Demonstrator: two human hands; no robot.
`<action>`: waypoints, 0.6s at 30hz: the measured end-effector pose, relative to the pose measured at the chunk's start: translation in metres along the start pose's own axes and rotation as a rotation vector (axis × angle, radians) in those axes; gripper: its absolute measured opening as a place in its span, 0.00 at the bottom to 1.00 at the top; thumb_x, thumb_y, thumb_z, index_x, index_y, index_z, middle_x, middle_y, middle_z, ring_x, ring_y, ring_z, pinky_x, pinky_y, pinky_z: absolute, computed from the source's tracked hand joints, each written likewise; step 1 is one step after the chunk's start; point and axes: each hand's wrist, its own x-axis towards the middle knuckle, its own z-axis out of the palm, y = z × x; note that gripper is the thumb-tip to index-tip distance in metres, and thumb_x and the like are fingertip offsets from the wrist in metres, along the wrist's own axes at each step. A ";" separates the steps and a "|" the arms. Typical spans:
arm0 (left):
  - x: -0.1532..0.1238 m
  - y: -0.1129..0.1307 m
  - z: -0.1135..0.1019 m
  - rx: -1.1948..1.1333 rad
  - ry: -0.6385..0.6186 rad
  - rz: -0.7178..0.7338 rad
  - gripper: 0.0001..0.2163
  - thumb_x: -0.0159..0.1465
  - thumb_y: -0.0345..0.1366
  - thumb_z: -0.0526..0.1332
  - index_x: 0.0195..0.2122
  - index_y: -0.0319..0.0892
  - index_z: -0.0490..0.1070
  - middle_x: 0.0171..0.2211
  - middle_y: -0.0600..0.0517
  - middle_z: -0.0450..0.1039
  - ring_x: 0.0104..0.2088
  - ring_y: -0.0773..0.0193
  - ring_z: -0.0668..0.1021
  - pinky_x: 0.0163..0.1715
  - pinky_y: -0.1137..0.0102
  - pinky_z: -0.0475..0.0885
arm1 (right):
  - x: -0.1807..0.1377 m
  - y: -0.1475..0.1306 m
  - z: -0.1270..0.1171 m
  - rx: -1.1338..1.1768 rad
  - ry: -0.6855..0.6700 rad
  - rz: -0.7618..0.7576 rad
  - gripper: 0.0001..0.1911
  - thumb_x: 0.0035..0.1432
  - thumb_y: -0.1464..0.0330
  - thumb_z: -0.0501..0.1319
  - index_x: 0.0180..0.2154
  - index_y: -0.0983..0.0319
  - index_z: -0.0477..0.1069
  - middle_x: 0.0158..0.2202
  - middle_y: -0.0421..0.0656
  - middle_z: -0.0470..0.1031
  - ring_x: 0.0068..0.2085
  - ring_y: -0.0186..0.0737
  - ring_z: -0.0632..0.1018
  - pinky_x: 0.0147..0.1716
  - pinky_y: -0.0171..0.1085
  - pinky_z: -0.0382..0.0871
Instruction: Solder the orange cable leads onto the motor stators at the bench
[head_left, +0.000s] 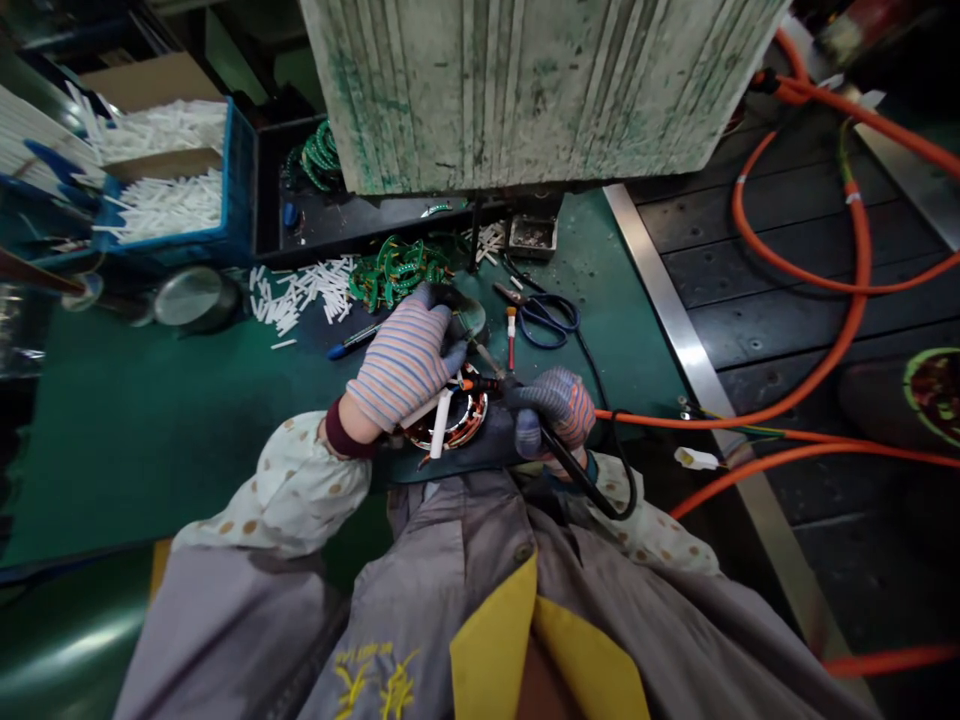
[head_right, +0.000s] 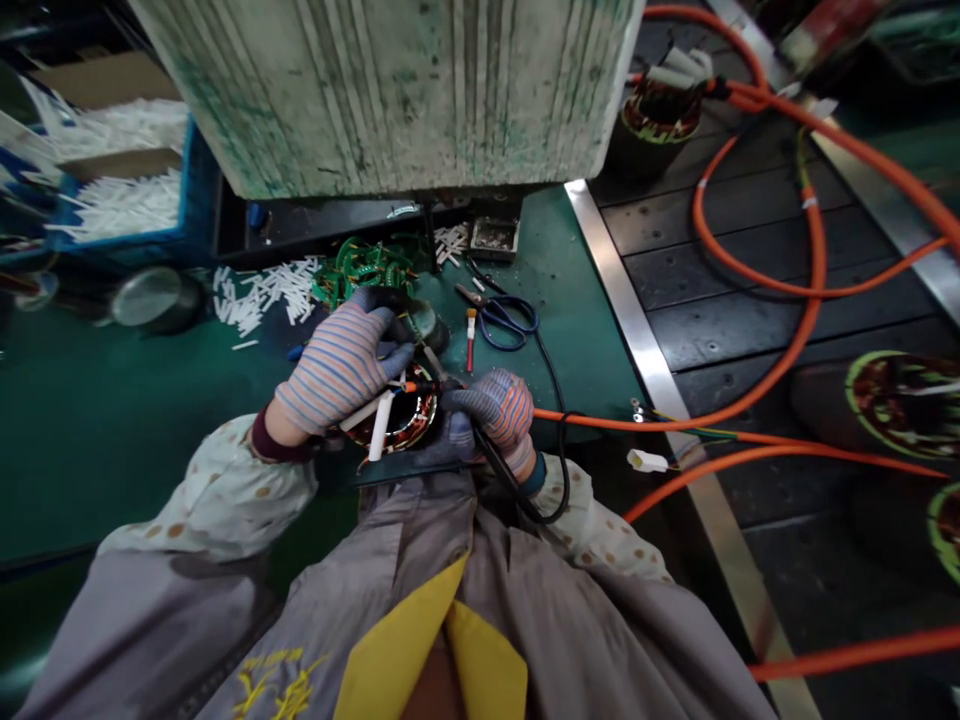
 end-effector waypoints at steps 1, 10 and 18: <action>0.001 0.001 -0.002 0.012 -0.011 -0.001 0.12 0.74 0.40 0.63 0.48 0.36 0.79 0.55 0.34 0.74 0.55 0.40 0.81 0.59 0.54 0.79 | -0.001 0.001 0.001 -0.012 0.004 0.005 0.23 0.76 0.59 0.53 0.34 0.53 0.84 0.29 0.43 0.74 0.35 0.45 0.74 0.38 0.43 0.67; 0.001 0.006 0.000 0.052 -0.005 -0.024 0.11 0.74 0.40 0.64 0.49 0.36 0.79 0.56 0.34 0.75 0.57 0.40 0.81 0.61 0.54 0.78 | 0.001 -0.001 0.001 0.040 0.007 0.039 0.24 0.76 0.56 0.53 0.34 0.53 0.84 0.29 0.42 0.76 0.35 0.45 0.76 0.38 0.43 0.68; 0.000 0.007 0.001 0.121 -0.007 -0.008 0.11 0.73 0.37 0.65 0.51 0.34 0.77 0.57 0.31 0.75 0.60 0.36 0.79 0.62 0.50 0.79 | 0.009 -0.004 0.001 0.085 0.062 0.027 0.19 0.73 0.62 0.55 0.34 0.53 0.83 0.28 0.41 0.76 0.33 0.43 0.76 0.37 0.41 0.70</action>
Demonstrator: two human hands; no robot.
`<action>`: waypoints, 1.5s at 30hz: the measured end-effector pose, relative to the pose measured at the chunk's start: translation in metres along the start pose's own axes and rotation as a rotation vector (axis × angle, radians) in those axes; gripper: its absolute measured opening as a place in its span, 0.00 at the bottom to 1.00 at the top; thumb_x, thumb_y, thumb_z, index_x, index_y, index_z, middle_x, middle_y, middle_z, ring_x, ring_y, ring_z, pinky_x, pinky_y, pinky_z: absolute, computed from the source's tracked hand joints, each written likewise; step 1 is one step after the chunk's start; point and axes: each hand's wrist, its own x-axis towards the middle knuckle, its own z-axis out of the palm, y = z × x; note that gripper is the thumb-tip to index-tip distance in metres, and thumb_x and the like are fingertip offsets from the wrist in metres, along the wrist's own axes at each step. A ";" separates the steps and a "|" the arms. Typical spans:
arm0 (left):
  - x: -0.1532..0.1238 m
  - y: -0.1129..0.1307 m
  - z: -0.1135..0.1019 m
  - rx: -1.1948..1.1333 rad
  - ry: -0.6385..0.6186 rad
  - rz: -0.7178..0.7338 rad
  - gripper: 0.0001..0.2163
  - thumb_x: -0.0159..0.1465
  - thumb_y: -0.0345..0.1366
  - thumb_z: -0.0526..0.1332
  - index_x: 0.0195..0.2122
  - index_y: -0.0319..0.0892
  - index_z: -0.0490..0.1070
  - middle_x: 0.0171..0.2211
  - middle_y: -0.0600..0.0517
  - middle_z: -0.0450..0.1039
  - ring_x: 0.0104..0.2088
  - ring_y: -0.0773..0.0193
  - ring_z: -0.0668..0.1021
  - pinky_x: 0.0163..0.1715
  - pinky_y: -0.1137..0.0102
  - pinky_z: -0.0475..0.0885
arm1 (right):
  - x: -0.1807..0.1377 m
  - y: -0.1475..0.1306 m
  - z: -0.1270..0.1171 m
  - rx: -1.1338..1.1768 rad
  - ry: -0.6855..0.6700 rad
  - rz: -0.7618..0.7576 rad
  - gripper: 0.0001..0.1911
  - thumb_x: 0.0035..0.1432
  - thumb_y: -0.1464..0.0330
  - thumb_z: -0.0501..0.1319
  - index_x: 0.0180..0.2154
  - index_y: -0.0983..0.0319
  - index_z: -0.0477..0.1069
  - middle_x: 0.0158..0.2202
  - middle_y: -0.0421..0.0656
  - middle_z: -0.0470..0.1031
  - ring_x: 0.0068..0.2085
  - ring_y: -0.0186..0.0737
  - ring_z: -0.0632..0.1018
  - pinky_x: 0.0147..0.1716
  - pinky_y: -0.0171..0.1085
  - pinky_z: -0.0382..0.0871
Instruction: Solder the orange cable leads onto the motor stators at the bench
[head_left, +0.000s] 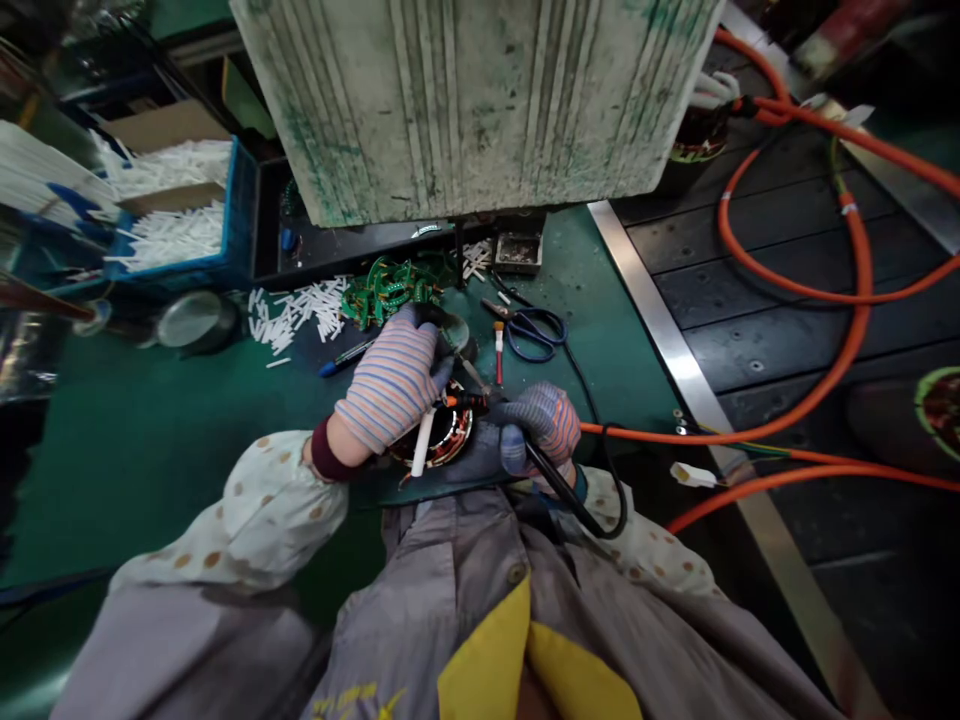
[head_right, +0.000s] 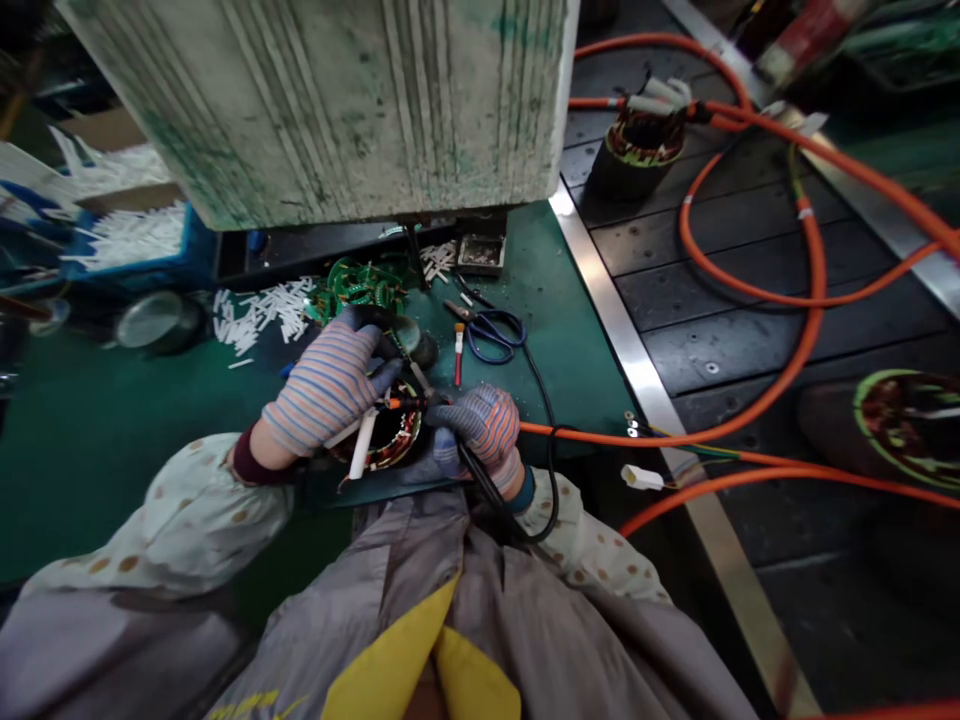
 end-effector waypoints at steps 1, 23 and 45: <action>0.000 0.000 -0.002 0.011 -0.011 0.003 0.11 0.73 0.37 0.65 0.51 0.34 0.77 0.56 0.31 0.75 0.60 0.36 0.80 0.62 0.50 0.79 | 0.001 -0.001 0.001 0.006 0.021 -0.002 0.19 0.73 0.62 0.56 0.34 0.54 0.83 0.28 0.41 0.76 0.33 0.43 0.76 0.37 0.41 0.70; -0.002 0.000 0.002 -0.111 0.045 -0.036 0.11 0.76 0.38 0.60 0.50 0.38 0.78 0.56 0.35 0.75 0.56 0.41 0.80 0.61 0.51 0.79 | 0.031 -0.015 0.046 0.043 -0.012 0.383 0.19 0.77 0.63 0.54 0.52 0.57 0.83 0.48 0.49 0.76 0.50 0.49 0.78 0.55 0.50 0.76; -0.002 -0.013 0.005 -0.250 0.068 -0.036 0.09 0.75 0.39 0.63 0.45 0.40 0.79 0.51 0.41 0.77 0.50 0.49 0.81 0.57 0.57 0.80 | -0.004 0.001 0.007 -0.137 -0.068 0.064 0.23 0.73 0.55 0.52 0.33 0.53 0.82 0.29 0.44 0.73 0.34 0.47 0.75 0.37 0.45 0.72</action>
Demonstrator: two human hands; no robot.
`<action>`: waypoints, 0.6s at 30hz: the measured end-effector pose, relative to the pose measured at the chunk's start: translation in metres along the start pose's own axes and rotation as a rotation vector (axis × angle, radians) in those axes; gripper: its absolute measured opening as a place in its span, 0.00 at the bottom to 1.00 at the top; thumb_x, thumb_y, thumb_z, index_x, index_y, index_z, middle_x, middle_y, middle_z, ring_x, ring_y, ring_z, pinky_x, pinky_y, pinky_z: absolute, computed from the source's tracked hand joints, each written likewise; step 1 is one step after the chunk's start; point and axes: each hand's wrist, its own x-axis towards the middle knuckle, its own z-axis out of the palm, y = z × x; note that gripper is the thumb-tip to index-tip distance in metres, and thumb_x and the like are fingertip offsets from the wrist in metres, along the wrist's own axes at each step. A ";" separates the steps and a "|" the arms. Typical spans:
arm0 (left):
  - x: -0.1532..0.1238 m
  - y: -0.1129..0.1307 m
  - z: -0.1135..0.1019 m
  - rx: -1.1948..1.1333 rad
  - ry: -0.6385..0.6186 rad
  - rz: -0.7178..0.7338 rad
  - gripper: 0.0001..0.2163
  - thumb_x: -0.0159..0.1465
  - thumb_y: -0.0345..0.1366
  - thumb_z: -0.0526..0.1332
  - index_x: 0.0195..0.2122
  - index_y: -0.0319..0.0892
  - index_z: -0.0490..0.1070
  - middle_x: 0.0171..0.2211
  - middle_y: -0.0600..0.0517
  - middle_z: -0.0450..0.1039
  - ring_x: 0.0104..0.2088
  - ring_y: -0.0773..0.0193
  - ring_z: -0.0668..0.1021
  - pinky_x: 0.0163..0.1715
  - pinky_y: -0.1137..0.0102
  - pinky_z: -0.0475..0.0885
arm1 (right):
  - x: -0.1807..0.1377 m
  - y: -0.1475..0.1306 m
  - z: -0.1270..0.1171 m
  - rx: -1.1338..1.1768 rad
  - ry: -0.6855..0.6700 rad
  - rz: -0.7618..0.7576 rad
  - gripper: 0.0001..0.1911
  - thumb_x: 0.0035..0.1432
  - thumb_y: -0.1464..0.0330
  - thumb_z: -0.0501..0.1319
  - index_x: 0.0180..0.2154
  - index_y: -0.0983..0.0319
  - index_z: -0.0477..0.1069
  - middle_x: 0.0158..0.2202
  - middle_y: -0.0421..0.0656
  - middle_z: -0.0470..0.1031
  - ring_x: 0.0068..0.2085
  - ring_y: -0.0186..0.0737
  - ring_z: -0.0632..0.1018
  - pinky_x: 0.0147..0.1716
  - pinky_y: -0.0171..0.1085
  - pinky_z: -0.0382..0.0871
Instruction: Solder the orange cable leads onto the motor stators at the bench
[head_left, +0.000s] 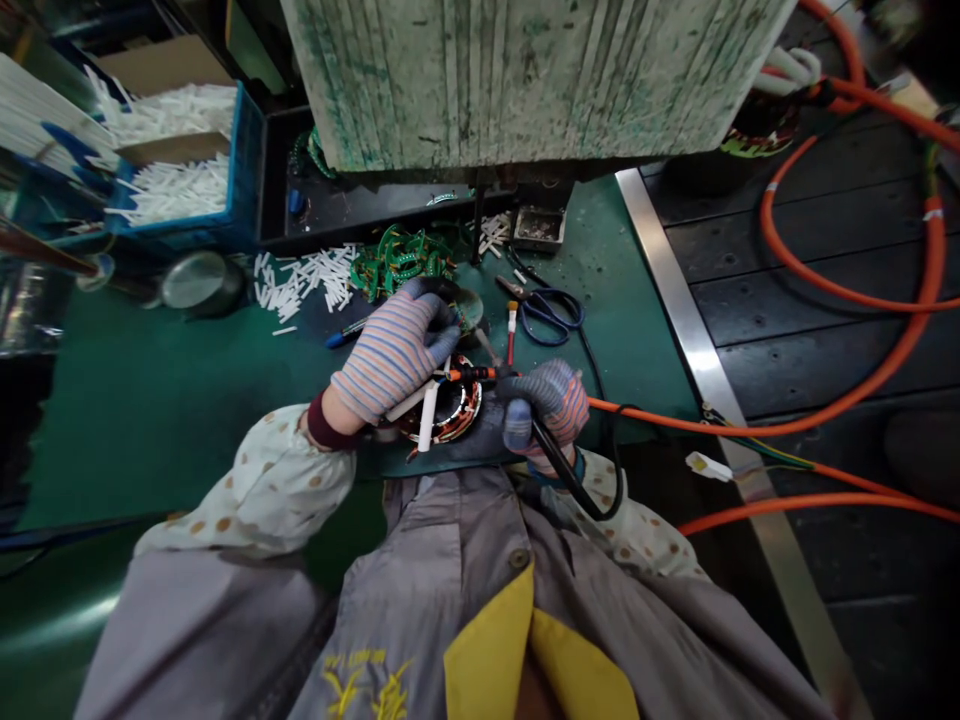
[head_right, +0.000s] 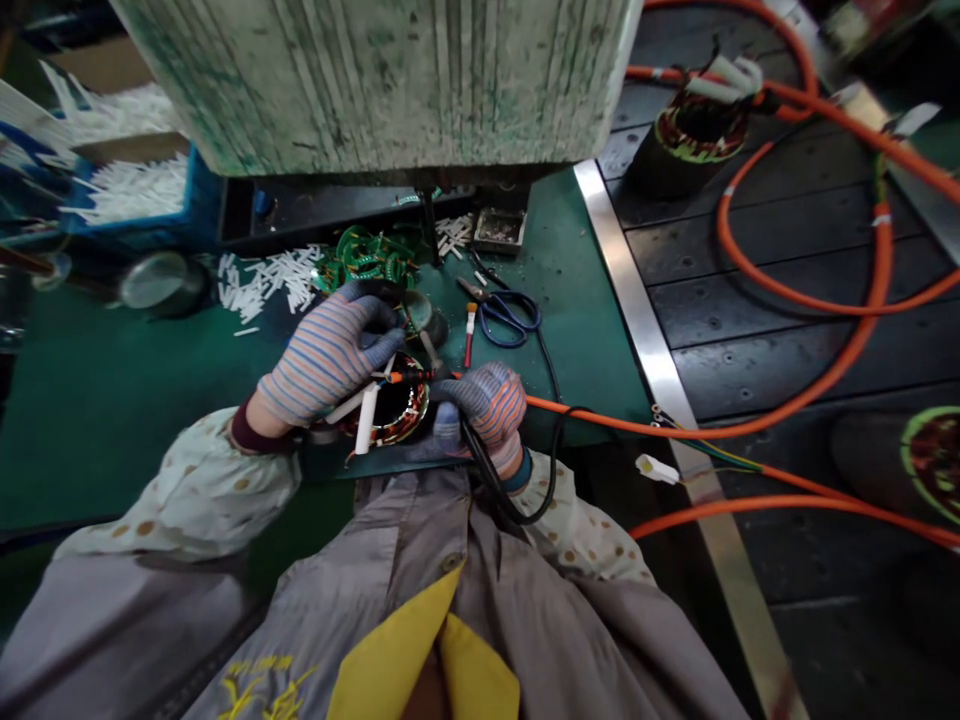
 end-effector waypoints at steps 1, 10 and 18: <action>0.000 -0.001 -0.001 0.004 -0.004 0.008 0.09 0.75 0.39 0.63 0.45 0.41 0.79 0.51 0.41 0.77 0.49 0.49 0.81 0.57 0.57 0.80 | -0.001 0.000 -0.002 0.018 -0.019 -0.032 0.23 0.72 0.54 0.53 0.31 0.53 0.82 0.28 0.44 0.73 0.34 0.46 0.74 0.37 0.44 0.71; 0.000 0.003 -0.001 0.042 -0.011 0.020 0.08 0.75 0.38 0.63 0.46 0.40 0.79 0.51 0.41 0.76 0.51 0.48 0.81 0.56 0.57 0.79 | 0.001 0.001 -0.001 0.177 0.033 -0.038 0.18 0.70 0.60 0.56 0.33 0.52 0.82 0.27 0.43 0.73 0.33 0.45 0.73 0.36 0.43 0.68; 0.001 0.005 -0.002 0.090 -0.029 0.007 0.09 0.75 0.39 0.61 0.47 0.41 0.79 0.50 0.41 0.75 0.51 0.47 0.81 0.55 0.58 0.79 | -0.005 0.003 0.001 0.195 0.007 -0.015 0.16 0.69 0.59 0.57 0.36 0.52 0.84 0.30 0.44 0.73 0.36 0.47 0.74 0.39 0.44 0.70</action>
